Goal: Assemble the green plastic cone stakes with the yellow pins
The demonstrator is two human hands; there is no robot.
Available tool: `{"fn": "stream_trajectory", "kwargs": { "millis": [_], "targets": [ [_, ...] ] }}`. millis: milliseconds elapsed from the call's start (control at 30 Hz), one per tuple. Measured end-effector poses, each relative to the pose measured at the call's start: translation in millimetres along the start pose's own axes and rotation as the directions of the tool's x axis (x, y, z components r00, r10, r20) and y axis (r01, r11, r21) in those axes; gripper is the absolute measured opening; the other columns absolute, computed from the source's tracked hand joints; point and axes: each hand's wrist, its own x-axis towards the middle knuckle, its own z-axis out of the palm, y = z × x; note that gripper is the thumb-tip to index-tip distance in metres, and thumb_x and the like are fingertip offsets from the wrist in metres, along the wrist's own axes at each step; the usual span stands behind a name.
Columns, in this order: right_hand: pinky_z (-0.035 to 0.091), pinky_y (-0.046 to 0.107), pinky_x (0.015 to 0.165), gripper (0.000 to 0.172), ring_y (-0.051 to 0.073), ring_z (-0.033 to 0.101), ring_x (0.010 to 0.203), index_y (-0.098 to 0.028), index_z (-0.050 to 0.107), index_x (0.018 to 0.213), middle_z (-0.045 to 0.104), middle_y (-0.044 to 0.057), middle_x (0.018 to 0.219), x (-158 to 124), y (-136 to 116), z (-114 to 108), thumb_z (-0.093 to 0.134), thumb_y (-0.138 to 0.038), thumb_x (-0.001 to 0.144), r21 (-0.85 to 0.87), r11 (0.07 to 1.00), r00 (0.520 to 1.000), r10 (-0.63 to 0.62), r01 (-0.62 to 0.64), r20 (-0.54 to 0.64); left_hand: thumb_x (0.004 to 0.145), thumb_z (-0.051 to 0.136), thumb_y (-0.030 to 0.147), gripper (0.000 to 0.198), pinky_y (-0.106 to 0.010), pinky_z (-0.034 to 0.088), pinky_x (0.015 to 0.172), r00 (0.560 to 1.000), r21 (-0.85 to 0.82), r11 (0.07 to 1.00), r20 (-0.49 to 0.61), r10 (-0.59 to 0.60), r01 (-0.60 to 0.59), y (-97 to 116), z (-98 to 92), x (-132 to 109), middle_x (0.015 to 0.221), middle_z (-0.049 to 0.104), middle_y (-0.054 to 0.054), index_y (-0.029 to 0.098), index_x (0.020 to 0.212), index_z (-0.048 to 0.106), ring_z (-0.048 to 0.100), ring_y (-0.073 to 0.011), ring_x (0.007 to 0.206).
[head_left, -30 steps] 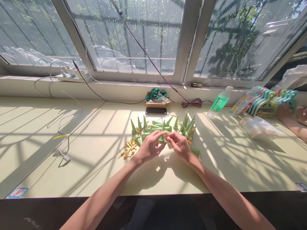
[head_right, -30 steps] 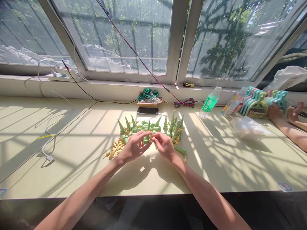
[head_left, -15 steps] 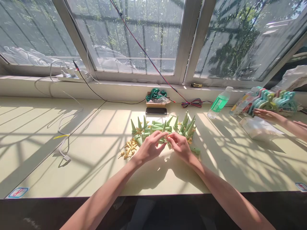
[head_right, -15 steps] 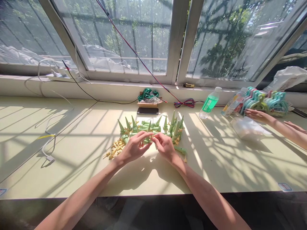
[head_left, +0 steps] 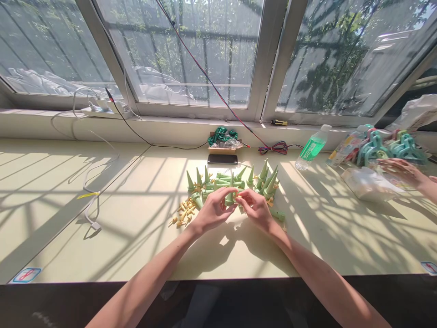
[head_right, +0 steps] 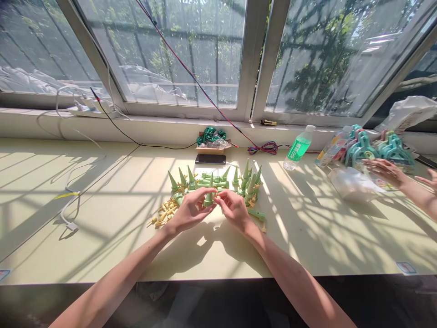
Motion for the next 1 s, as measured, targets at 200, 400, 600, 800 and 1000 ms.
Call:
{"fn": "stream_trajectory", "kwargs": {
  "millis": [200, 400, 600, 800, 1000],
  "targets": [
    [0.043, 0.027, 0.053, 0.019, 0.014, 0.055, 0.056, -0.018, 0.059, 0.085, 0.062, 0.002, 0.071, -0.8, 0.2, 0.3, 0.057, -0.036, 0.094, -0.014, 1.000, 1.000, 0.007, -0.007, 0.009, 0.084, 0.065, 0.013, 0.036, -0.022, 0.050, 0.058, 0.999, 0.066, 0.997, -0.011, 0.032, -0.031, -1.4, 2.2, -0.7, 0.105, 0.068, -0.007, 0.018, 0.120, 0.060, 0.052, -0.0079, 0.060],
    [0.040, 0.027, 0.051, 0.021, 0.013, 0.051, 0.054, -0.019, 0.059, 0.083, 0.057, 0.000, 0.066, -0.9, -2.3, -0.4, 0.056, -0.037, 0.094, -0.009, 1.000, 1.000, 0.018, -0.018, 0.022, 0.085, 0.064, 0.013, 0.035, -0.022, 0.050, 0.058, 0.997, 0.110, 0.991, -0.009, 0.073, -0.072, -5.3, 5.1, -0.9, 0.102, 0.067, -0.006, 0.018, 0.120, 0.058, 0.053, -0.0085, 0.060],
    [0.038, 0.026, 0.050, 0.022, 0.013, 0.049, 0.052, -0.019, 0.059, 0.082, 0.057, 0.000, 0.065, -1.4, -3.7, -0.4, 0.055, -0.037, 0.094, -0.021, 0.999, 0.999, 0.039, -0.039, 0.025, 0.086, 0.064, 0.015, 0.034, -0.023, 0.049, 0.059, 0.997, 0.134, 0.988, -0.004, 0.080, -0.079, -5.7, 5.9, -1.4, 0.101, 0.066, -0.005, 0.019, 0.119, 0.057, 0.051, -0.0078, 0.056],
    [0.037, 0.026, 0.052, 0.023, 0.012, 0.049, 0.054, -0.018, 0.059, 0.081, 0.057, 0.000, 0.065, -1.5, -2.7, 0.4, 0.055, -0.036, 0.094, -0.033, 0.999, 1.000, 0.025, -0.025, 0.016, 0.087, 0.063, 0.015, 0.031, -0.024, 0.048, 0.058, 0.997, 0.161, 0.984, -0.002, 0.076, -0.075, -4.8, 5.6, -0.9, 0.102, 0.066, -0.005, 0.019, 0.117, 0.056, 0.052, -0.0080, 0.056],
    [0.039, 0.026, 0.053, 0.026, 0.013, 0.049, 0.054, -0.018, 0.059, 0.080, 0.056, 0.000, 0.065, -1.9, -3.8, 0.8, 0.054, -0.039, 0.095, -0.040, 0.998, 0.999, 0.040, -0.039, 0.016, 0.087, 0.060, 0.014, 0.030, -0.025, 0.049, 0.060, 0.996, 0.182, 0.980, 0.010, 0.083, -0.084, -2.6, 5.0, -0.7, 0.103, 0.066, -0.006, 0.018, 0.116, 0.056, 0.052, -0.0082, 0.056]
  ]
}}
